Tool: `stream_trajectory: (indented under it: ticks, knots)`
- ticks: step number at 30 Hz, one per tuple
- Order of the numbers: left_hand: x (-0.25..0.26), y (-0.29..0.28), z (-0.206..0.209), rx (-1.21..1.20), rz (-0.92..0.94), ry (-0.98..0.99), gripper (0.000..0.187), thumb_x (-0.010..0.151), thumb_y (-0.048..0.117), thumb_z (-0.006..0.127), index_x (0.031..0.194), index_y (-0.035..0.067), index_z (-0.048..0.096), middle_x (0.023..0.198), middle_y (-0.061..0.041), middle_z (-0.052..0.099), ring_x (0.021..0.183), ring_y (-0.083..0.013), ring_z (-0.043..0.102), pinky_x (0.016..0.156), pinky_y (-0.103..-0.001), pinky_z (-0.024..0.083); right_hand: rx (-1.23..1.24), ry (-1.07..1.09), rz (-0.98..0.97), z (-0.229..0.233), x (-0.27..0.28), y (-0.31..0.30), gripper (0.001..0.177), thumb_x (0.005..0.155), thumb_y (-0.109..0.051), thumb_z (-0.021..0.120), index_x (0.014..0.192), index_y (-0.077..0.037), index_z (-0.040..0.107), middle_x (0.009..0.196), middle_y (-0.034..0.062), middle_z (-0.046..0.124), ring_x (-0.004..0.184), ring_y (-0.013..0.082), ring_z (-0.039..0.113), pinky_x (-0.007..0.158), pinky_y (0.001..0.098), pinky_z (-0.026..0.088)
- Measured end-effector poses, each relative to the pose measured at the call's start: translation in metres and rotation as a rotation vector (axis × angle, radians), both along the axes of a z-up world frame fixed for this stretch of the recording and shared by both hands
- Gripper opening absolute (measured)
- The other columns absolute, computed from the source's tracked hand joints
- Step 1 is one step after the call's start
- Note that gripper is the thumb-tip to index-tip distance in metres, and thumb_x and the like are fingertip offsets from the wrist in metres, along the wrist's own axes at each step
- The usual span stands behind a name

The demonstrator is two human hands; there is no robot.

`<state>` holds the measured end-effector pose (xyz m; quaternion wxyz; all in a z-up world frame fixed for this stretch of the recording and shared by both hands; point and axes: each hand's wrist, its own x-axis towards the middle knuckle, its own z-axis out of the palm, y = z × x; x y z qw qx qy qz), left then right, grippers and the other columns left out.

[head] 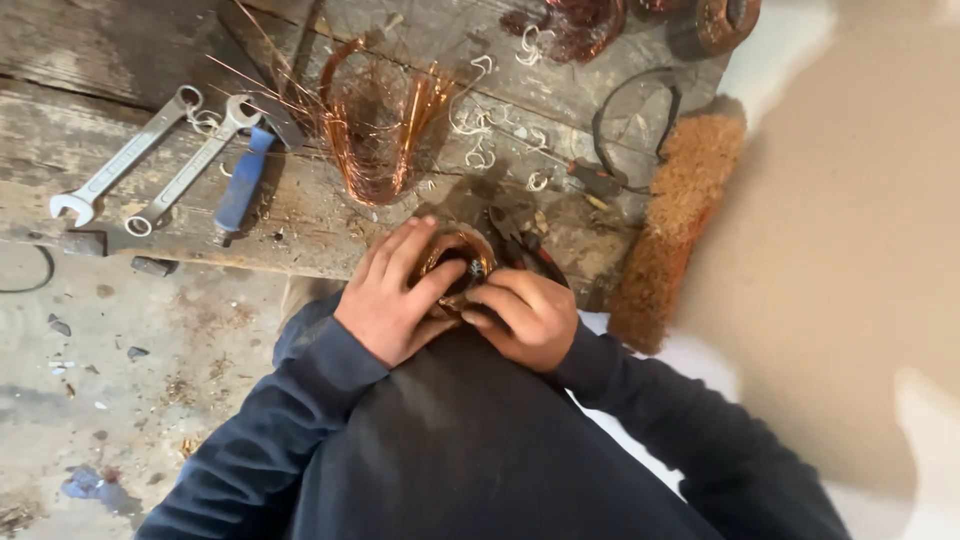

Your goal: The person removes white binding ties and copper wire from a cylindrical coil on a workbench. They pull the wire by hand, separating it from the coil and placing the removed wire onto the table surface.

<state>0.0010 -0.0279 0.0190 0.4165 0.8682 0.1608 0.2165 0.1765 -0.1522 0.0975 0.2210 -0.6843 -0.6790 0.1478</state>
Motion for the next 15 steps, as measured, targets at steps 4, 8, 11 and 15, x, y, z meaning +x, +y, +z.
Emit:
stream_trajectory:
  ticks: [4, 8, 11, 15]
  knots:
    - [-0.004, 0.008, 0.009, 0.148, -0.063, -0.029, 0.042, 0.083, 0.032, 0.079, 0.116, 0.01, 0.065, 0.148, -0.018, 0.051, 0.138, -0.0362, 0.048, 0.113, -0.051, 0.042, -0.029, 0.046, -0.075, -0.011, -0.009, -0.01, 0.025, 0.082, -0.011, 0.086, 0.103, -0.007, 0.073, 0.099, 0.0096, 0.067, 0.084, 0.0287, 0.071, 0.072, 0.0386, 0.058]
    - [-0.01, 0.016, 0.013, 0.217, -0.111, -0.117, 0.028, 0.087, 0.025, 0.076, 0.107, 0.006, 0.07, 0.136, -0.015, 0.061, 0.129, -0.0332, 0.058, 0.109, -0.048, 0.046, -0.08, 0.094, -0.06, -0.018, -0.011, -0.022, 0.026, 0.084, -0.01, 0.084, 0.109, -0.012, 0.076, 0.097, 0.0058, 0.067, 0.082, 0.0245, 0.07, 0.071, 0.0357, 0.058]
    - [-0.016, 0.023, 0.007, 0.256, -0.17, -0.152, 0.025, 0.086, 0.021, 0.074, 0.106, 0.006, 0.073, 0.129, -0.014, 0.064, 0.124, -0.0317, 0.062, 0.106, -0.046, 0.05, -0.12, 0.111, -0.007, -0.016, -0.007, -0.025, 0.03, 0.083, -0.01, 0.083, 0.112, -0.016, 0.078, 0.094, 0.0039, 0.066, 0.079, 0.0234, 0.067, 0.068, 0.0358, 0.055]
    - [-0.016, 0.037, 0.002, 0.322, -0.253, -0.213, 0.025, 0.086, 0.019, 0.074, 0.109, 0.008, 0.075, 0.125, -0.011, 0.068, 0.121, -0.0297, 0.064, 0.102, -0.044, 0.053, -0.062, 0.035, -0.052, -0.017, -0.011, -0.029, 0.032, 0.086, -0.011, 0.082, 0.117, -0.018, 0.076, 0.091, 0.0019, 0.062, 0.074, 0.0213, 0.062, 0.064, 0.0355, 0.051]
